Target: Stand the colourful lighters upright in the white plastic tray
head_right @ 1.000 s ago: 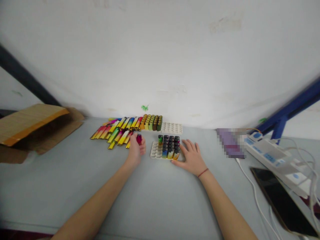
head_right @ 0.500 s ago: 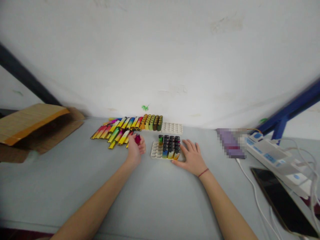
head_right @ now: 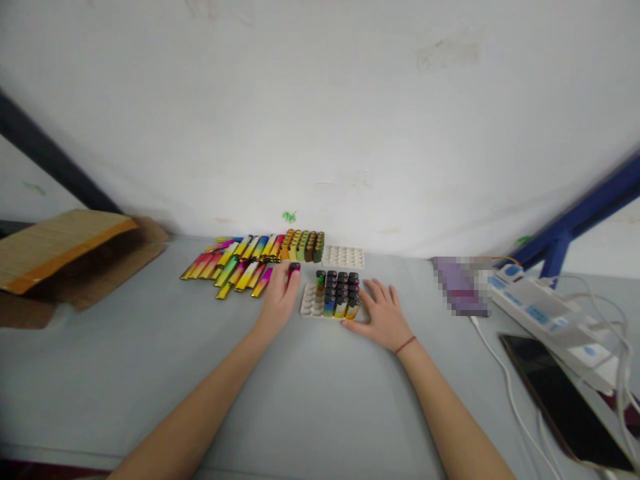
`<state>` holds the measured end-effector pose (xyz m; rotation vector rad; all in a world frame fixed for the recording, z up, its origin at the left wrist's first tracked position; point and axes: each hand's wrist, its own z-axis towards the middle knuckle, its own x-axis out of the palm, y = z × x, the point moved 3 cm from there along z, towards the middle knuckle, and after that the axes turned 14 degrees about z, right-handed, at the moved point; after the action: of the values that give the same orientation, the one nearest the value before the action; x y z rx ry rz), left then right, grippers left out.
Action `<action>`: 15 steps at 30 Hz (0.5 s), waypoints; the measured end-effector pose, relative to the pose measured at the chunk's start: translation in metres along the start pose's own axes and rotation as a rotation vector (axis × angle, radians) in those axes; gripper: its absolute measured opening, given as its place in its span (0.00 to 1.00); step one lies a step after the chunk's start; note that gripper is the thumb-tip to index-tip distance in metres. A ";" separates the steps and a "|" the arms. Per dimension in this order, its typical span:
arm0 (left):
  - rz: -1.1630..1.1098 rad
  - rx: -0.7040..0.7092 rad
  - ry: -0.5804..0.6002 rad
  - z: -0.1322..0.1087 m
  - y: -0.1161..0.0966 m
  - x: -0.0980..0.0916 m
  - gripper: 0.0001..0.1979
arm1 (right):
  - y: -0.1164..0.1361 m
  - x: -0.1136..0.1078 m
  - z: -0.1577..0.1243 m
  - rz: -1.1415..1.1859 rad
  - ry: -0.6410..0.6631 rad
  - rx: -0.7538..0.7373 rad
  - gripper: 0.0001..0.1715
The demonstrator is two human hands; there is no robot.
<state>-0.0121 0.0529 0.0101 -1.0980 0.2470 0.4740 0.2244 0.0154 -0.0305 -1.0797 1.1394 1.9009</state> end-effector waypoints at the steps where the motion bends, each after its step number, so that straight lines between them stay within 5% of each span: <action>1: 0.075 0.065 -0.022 0.001 -0.002 -0.002 0.09 | 0.000 0.000 0.000 0.001 0.000 -0.002 0.43; 6: 0.206 0.236 0.032 0.004 -0.006 -0.006 0.10 | 0.000 0.000 0.000 -0.012 0.008 0.004 0.44; 15: 0.218 0.276 0.147 0.001 -0.002 0.001 0.10 | 0.000 0.000 0.000 -0.006 0.004 0.007 0.45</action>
<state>-0.0101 0.0532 0.0117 -0.8398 0.5489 0.5361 0.2243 0.0159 -0.0309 -1.0829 1.1431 1.8900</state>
